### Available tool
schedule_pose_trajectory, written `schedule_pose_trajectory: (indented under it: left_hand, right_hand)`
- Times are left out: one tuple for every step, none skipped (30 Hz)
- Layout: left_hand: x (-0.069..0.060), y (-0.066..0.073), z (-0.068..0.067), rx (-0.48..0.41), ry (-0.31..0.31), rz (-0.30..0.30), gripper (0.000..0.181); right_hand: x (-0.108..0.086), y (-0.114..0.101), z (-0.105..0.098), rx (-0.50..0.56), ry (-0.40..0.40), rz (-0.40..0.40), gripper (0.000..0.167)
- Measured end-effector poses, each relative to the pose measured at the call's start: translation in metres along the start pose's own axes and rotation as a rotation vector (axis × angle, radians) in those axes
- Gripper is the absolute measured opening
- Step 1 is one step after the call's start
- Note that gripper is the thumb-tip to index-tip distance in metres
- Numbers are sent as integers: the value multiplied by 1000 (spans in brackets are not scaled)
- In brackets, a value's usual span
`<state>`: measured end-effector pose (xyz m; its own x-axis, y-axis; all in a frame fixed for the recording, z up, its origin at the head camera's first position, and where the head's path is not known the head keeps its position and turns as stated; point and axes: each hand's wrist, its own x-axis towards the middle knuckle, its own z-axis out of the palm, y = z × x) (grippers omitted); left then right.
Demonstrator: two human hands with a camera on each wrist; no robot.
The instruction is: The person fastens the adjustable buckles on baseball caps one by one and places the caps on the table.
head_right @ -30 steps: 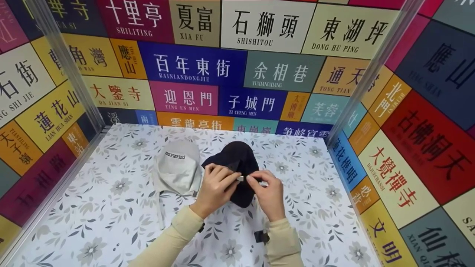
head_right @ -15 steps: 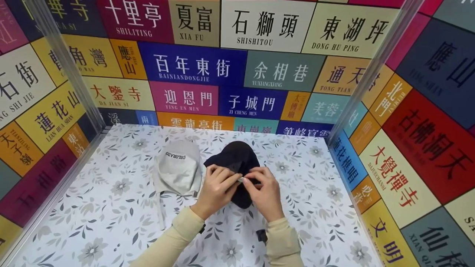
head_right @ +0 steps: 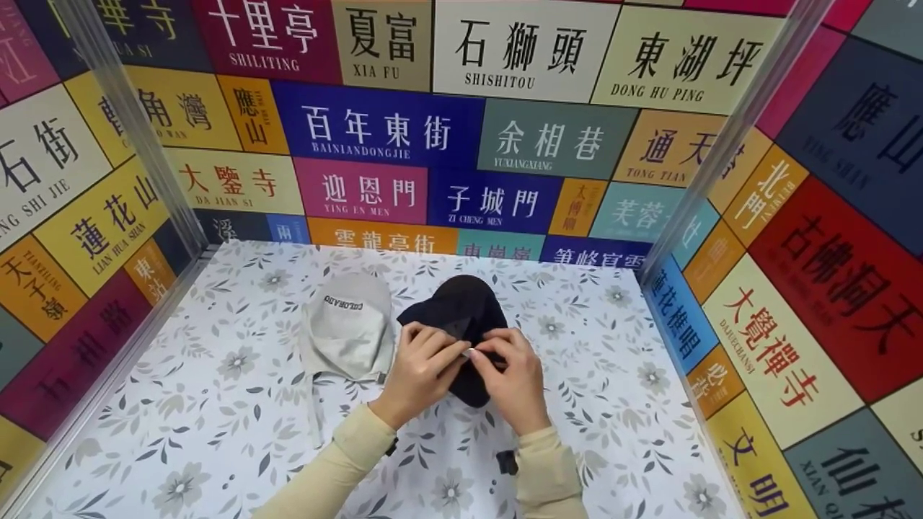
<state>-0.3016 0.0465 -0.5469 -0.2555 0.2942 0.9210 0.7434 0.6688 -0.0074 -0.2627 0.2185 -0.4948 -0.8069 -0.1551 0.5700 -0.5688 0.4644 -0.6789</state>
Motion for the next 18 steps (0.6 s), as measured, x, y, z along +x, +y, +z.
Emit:
schedule_pose_trajectory:
  left_hand:
    - [0,0,0,-1,0,1,9]
    - [0,0,0,-2,-1,0,9]
    - [0,0,0,-3,-1,-1,8]
    - [0,0,0,-2,-1,0,8]
    - [0,0,-1,-2,-2,1,9]
    - [1,0,-1,-2,-2,1,9]
    - [1,0,-1,-2,-2,0,8]
    - [1,-1,-1,0,-3,-1,9]
    - [1,-1,-1,0,-3,-3,9]
    - [1,-1,-1,0,-2,-4,9]
    - [0,-1,-1,0,-3,-6,9]
    - [0,-2,-2,0,-3,-9,8]
    - [0,-2,-2,-1,-3,-10,8]
    - [0,-2,-2,-3,-4,-12,8]
    - [0,-2,-2,-5,-4,-13,9]
    - [0,-1,-2,-5,-5,-14,9]
    - [0,-1,-2,-7,-6,-14,9]
    - [0,-1,-2,-8,-6,-13,9]
  right_hand:
    - [0,0,0,1,0,-1,6]
    - [0,0,-1,0,0,-3,6]
    - [0,-1,-1,0,0,-5,6]
    - [1,-1,-2,-5,1,-10,6]
    - [1,-2,-2,-10,1,-15,5]
    - [1,-2,-3,-16,2,-21,6]
    - [2,-3,-3,-18,3,-26,6]
    - [2,-3,-4,-21,4,-30,6]
    - [2,-4,-4,-20,5,-33,6]
    - [2,-4,-4,-20,6,-35,6]
    - [2,-4,-5,-20,8,-37,7]
    - [2,-4,-5,-17,10,-36,7]
    - [1,-4,-5,-15,13,-35,7]
    - [1,-4,-5,-15,15,-35,7]
    - [1,-4,-5,-16,17,-34,7]
    - [0,-4,-5,-20,19,-35,7]
    - [0,-4,-5,-20,21,-32,7]
    - [0,-4,-5,-20,23,-30,6]
